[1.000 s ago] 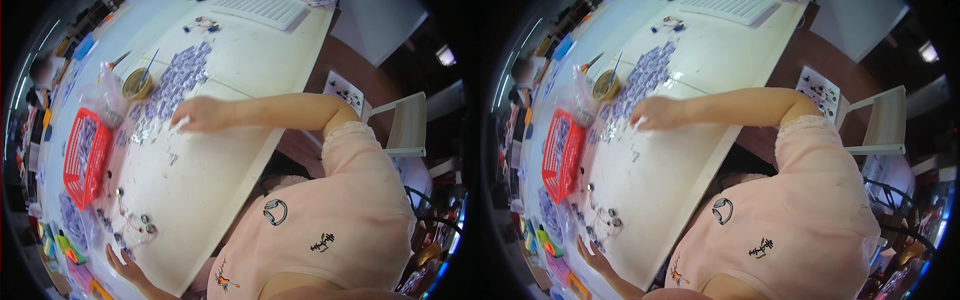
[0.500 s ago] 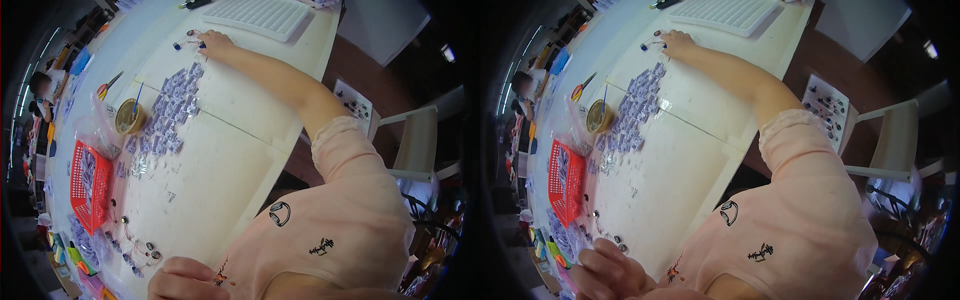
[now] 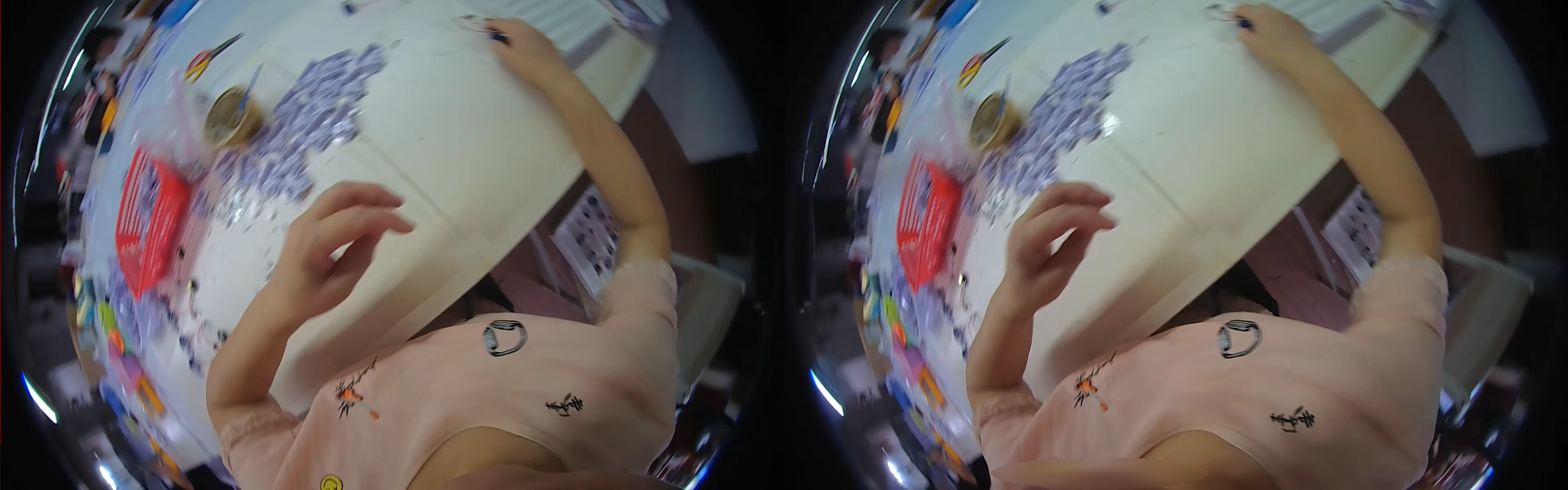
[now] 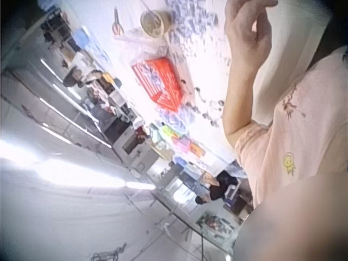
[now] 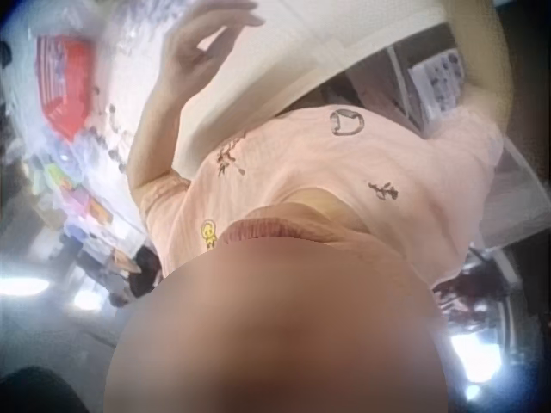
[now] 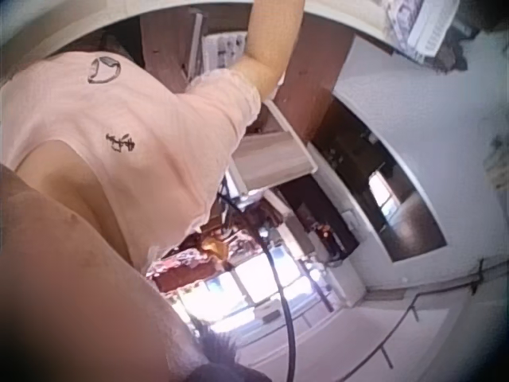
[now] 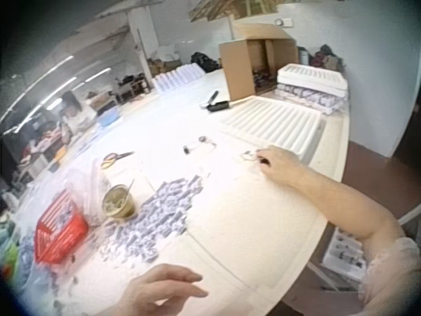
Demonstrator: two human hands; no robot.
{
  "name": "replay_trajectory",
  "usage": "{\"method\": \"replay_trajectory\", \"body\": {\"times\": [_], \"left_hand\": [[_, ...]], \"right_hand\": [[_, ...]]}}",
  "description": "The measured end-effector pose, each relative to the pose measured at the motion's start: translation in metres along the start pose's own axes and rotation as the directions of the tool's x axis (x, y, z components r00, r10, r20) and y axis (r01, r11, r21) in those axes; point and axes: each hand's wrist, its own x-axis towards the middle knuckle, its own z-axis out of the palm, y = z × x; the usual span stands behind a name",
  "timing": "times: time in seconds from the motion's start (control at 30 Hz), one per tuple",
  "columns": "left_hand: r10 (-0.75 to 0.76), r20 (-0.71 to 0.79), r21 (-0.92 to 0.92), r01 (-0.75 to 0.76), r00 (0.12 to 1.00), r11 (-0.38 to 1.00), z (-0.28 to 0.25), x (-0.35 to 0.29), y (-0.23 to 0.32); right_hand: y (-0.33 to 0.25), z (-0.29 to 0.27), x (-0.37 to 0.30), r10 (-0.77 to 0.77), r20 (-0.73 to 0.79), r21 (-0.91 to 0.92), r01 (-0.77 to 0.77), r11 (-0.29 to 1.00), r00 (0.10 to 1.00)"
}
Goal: The person assembles small electronic components by hand, connecting a small motor and connecting wires to a plastic chassis.
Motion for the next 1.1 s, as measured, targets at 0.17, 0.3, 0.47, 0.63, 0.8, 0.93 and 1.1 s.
{"method": "replay_trajectory", "body": {"times": [0.17,0.3,0.47,0.63,0.8,0.93,1.1], "left_hand": [[-0.088,-0.128,0.12,0.103,0.988,0.987,-0.01,0.003,-0.029],[-0.097,-0.502,0.363,0.311,0.859,0.878,-0.053,-0.018,-0.075],[-0.234,-0.545,0.308,0.451,0.805,0.837,-0.069,-0.048,-0.107],[-0.24,-0.402,0.146,0.32,0.884,0.936,-0.025,0.003,-0.098],[-0.305,-0.286,-0.228,0.244,0.908,0.943,0.027,0.067,-0.076],[-0.179,-0.354,-0.136,0.138,0.918,0.981,0.049,0.079,-0.074],[-0.385,-0.097,-0.44,0.308,0.918,0.844,0.045,0.052,-0.053]], "right_hand": [[-0.005,0.008,-0.009,-0.096,-0.048,0.043,0.098,0.994,0.994],[-0.001,0.007,-0.017,-0.17,-0.09,-0.032,0.168,0.985,0.981],[0.004,0.025,-0.013,-0.175,-0.106,0.144,0.189,0.971,0.979],[-0.039,-0.012,-0.029,-0.112,0.172,0.435,0.027,0.9,0.979],[-0.07,-0.024,-0.052,-0.274,0.119,0.583,0.156,0.797,0.954],[-0.095,-0.025,-0.076,-0.247,0.062,0.692,0.137,0.709,0.967],[-0.113,-0.024,-0.093,-0.275,0.033,0.796,0.141,0.588,0.961]]}}
